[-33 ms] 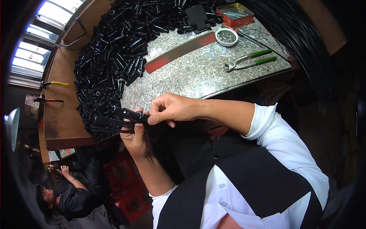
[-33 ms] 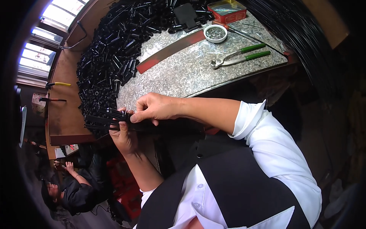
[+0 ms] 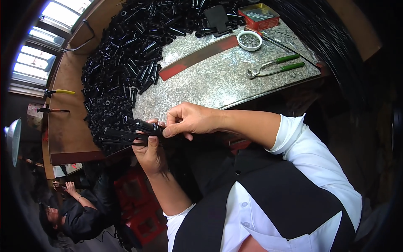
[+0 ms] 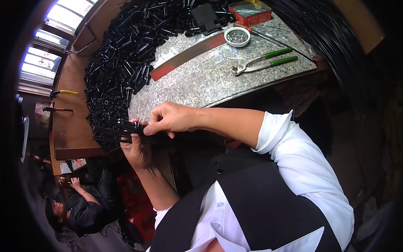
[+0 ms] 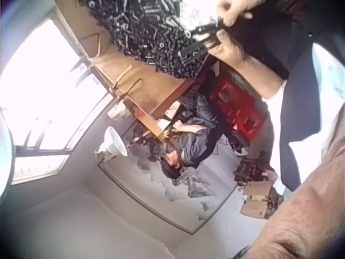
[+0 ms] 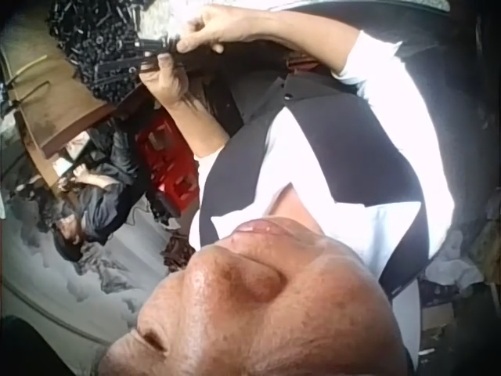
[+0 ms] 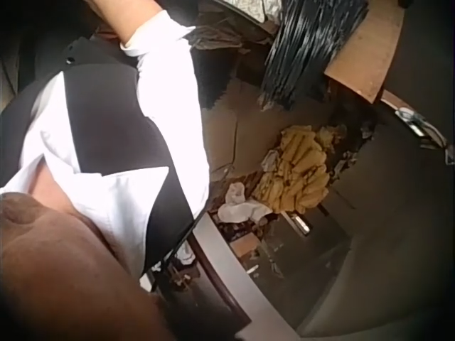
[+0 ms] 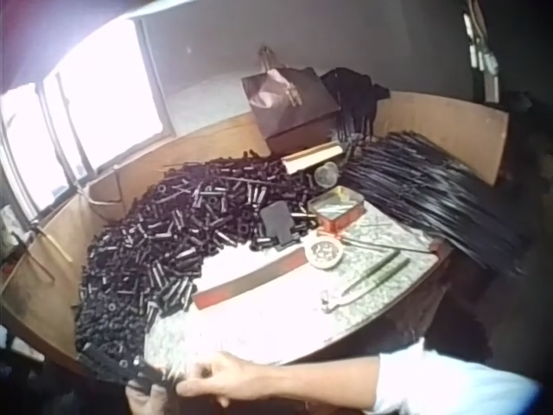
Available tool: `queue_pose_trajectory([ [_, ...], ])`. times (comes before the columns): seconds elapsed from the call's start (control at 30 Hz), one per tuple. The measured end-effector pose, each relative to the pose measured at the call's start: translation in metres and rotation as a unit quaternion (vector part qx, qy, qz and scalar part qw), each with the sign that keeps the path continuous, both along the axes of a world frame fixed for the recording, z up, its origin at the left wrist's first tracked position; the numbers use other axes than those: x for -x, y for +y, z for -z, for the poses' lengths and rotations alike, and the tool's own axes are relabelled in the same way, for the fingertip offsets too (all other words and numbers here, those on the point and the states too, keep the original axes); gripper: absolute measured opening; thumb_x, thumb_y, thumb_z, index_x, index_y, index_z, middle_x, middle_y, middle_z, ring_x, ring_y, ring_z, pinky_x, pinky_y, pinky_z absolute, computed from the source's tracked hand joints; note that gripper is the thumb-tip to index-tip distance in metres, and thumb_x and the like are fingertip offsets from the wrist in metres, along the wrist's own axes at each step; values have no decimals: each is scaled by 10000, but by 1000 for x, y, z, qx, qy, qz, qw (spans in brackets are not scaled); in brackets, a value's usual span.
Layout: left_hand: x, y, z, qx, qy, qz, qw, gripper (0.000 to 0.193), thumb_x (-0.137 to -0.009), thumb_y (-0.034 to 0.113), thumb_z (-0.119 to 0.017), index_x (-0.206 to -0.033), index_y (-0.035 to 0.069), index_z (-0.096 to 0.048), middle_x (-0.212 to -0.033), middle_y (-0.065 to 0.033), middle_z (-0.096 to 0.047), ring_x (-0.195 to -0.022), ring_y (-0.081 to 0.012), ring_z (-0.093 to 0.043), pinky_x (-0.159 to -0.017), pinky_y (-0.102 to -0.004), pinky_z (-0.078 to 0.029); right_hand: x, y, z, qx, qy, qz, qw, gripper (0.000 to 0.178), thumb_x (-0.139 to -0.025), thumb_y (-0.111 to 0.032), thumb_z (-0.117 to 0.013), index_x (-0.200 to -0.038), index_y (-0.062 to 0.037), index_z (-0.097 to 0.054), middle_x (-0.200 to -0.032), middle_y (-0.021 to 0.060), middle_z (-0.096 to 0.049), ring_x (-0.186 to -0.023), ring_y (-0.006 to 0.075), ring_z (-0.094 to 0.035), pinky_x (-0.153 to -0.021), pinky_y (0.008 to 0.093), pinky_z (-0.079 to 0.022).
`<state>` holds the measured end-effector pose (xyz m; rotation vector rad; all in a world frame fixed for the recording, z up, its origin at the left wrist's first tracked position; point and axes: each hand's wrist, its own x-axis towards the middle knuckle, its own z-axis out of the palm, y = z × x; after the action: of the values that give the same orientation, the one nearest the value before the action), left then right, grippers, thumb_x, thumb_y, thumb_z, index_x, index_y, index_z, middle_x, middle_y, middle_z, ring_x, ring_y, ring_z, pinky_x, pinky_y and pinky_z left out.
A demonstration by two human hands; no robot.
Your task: Assembling umbrella frame components by connecting spokes to a central hub and using pliers to secure them.
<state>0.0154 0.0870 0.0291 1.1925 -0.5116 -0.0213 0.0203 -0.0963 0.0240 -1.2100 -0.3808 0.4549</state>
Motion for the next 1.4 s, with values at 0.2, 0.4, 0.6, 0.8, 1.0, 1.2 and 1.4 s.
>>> queue_pose_trajectory([
  [0.2, 0, -8, 3, 45, 34, -35, 998, 380, -882, 114, -622, -1202, -39, -485, -1146, -148, -569, -998, -231, -596, -896, -360, -481, 1, 5, -1, 7, -2, 42, 999, 281, -819, -258, -713, -741, -42, -551, -687, 16, -560, -517, 64, -507, -421, 197, -401],
  [0.4, 16, -53, 7, -32, -70, -264, 961, 611, -858, 69, -643, -1329, -30, -267, -1116, -116, -474, -984, -164, -488, -896, -301, -415, 3, 33, 1, 101, -106, 231, 962, 322, -765, -249, -717, -655, -6, -537, -627, 141, -599, -576, 222, -595, -522, 347, -459],
  [0.6, 15, -39, -4, -96, 13, -258, 961, 459, -873, -1, -552, -1272, -30, -326, -1057, -88, -461, -927, -128, -467, -834, -261, -417, 7, 40, 4, 134, -222, 268, 928, 239, -793, -175, -642, -697, 17, -538, -732, 183, -572, -652, 313, -581, -605, 400, -456],
  [0.8, 14, -24, -10, -169, 22, -236, 957, 306, -889, 14, -542, -1159, -18, -401, -1001, -73, -481, -892, -121, -479, -817, -252, -422, 11, 31, 9, 115, -235, 206, 943, 167, -871, -114, -565, -773, 21, -548, -832, 114, -594, -720, 212, -600, -659, 340, -476],
  [1.0, 12, -19, -8, -203, 8, -207, 957, 240, -894, 20, -549, -1098, -12, -426, -951, -66, -497, -854, -116, -496, -777, -253, -437, 2, 23, 18, 136, -164, 165, 963, 191, -824, -162, -665, -809, 14, -594, -817, 83, -643, -785, 142, -600, -726, 282, -469],
  [1.2, 13, -22, -6, -165, 12, -204, 965, 238, -872, 4, -587, -1055, -8, -435, -924, -62, -513, -812, -112, -514, -746, -246, -443, -5, 23, 30, 90, -110, 145, 979, 307, -774, -274, -712, -817, 14, -617, -782, 119, -634, -748, 178, -598, -677, 309, -468],
  [1.4, 14, -26, -3, -183, -26, -233, 955, 190, -883, 16, -590, -1025, 10, -464, -875, -29, -522, -779, -81, -504, -716, -217, -435, -8, 16, 24, 58, -3, 77, 995, 310, -744, -237, -742, -869, 11, -604, -815, 87, -615, -760, 144, -576, -659, 269, -467],
])
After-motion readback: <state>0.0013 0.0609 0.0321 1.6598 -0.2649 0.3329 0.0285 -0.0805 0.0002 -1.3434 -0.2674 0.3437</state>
